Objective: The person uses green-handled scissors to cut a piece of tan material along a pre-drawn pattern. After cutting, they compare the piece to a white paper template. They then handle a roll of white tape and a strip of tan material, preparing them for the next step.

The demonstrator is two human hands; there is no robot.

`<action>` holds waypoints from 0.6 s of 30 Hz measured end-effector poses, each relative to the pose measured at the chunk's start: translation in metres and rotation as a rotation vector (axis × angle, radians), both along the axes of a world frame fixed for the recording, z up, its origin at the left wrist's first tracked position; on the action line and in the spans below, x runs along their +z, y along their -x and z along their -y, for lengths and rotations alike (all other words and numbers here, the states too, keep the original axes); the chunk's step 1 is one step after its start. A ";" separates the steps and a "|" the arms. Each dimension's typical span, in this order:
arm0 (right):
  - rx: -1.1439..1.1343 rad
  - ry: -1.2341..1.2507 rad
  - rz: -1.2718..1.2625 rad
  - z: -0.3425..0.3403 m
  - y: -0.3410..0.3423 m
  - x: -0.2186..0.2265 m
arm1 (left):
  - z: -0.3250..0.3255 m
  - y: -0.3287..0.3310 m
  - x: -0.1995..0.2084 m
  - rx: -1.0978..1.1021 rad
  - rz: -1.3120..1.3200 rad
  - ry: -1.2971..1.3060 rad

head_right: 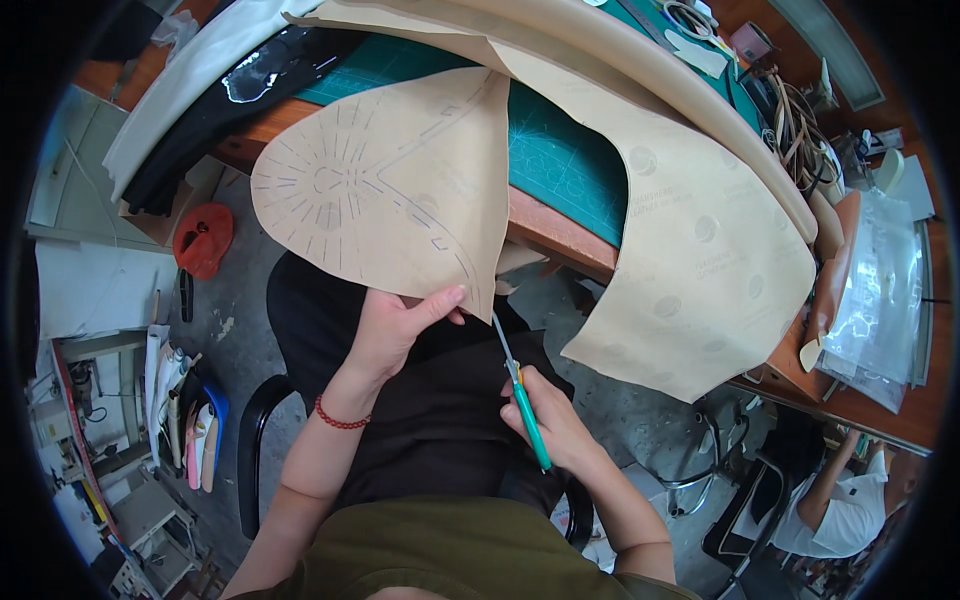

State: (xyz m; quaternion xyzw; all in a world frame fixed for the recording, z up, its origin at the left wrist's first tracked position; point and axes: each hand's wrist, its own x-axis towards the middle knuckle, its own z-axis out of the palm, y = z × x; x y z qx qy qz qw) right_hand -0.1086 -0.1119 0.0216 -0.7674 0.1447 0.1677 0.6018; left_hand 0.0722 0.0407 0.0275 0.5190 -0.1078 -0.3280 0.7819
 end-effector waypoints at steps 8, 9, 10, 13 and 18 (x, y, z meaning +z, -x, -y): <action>-0.029 0.038 0.090 -0.010 -0.002 -0.001 | 0.003 0.004 -0.006 0.085 0.108 -0.046; -0.049 0.006 0.092 -0.009 -0.004 -0.001 | 0.005 0.006 -0.005 0.081 0.076 -0.029; -0.072 -0.068 0.077 -0.010 -0.006 -0.002 | 0.006 0.008 -0.003 0.078 0.045 -0.012; -0.116 -0.242 0.064 -0.012 -0.008 -0.003 | 0.005 0.008 -0.003 0.013 -0.052 0.037; -0.129 -0.303 0.118 -0.013 -0.007 -0.007 | 0.008 0.007 -0.003 -0.043 -0.068 0.029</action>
